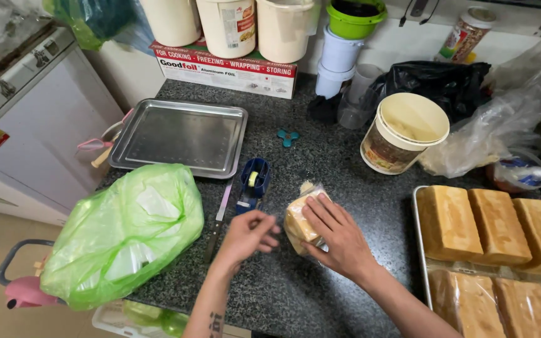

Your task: The person places individual loaves of bread into plastic bags and seals each bag with tape.

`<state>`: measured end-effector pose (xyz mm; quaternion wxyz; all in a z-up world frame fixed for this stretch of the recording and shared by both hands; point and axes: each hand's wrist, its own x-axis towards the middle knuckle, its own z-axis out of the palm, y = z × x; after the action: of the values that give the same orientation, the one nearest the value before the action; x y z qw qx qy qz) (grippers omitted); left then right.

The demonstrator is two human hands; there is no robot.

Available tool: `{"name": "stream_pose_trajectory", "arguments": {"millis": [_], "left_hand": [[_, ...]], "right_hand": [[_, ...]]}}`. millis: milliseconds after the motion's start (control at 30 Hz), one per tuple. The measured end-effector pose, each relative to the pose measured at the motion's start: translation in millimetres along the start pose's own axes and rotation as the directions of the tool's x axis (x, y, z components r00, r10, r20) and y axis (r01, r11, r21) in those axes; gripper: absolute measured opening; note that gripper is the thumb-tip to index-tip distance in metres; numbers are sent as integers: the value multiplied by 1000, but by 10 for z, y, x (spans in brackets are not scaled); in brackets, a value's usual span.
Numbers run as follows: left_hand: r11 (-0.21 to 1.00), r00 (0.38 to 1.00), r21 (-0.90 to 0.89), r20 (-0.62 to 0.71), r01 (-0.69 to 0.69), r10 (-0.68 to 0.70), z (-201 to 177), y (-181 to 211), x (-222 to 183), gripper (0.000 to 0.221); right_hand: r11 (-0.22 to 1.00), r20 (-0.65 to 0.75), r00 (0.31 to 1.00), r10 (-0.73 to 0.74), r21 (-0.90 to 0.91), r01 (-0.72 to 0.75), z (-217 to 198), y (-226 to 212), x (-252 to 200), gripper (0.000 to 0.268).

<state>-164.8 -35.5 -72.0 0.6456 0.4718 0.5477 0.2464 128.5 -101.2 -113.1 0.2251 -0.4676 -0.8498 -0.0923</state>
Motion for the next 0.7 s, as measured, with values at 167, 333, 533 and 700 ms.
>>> {"name": "stream_pose_trajectory", "arguments": {"millis": [167, 333, 533, 700], "left_hand": [[992, 988, -126, 154, -7, 27, 326, 161, 114, 24], [995, 987, -98, 160, -5, 21, 429, 62, 276, 29], [996, 991, -82, 129, 36, -25, 461, 100, 258, 30], [997, 994, -69, 106, 45, -38, 478, 57, 300, 30]], "right_hand": [[1000, 22, 1000, -4, -7, 4, 3, 7, -3, 90], [1000, 28, 999, 23, 7, -24, -5, -22, -14, 93], [1000, 14, 1000, 7, -8, -6, 13, -28, -16, 91], [1000, 11, 1000, 0, -4, 0, 31, -10, -14, 91]]}}
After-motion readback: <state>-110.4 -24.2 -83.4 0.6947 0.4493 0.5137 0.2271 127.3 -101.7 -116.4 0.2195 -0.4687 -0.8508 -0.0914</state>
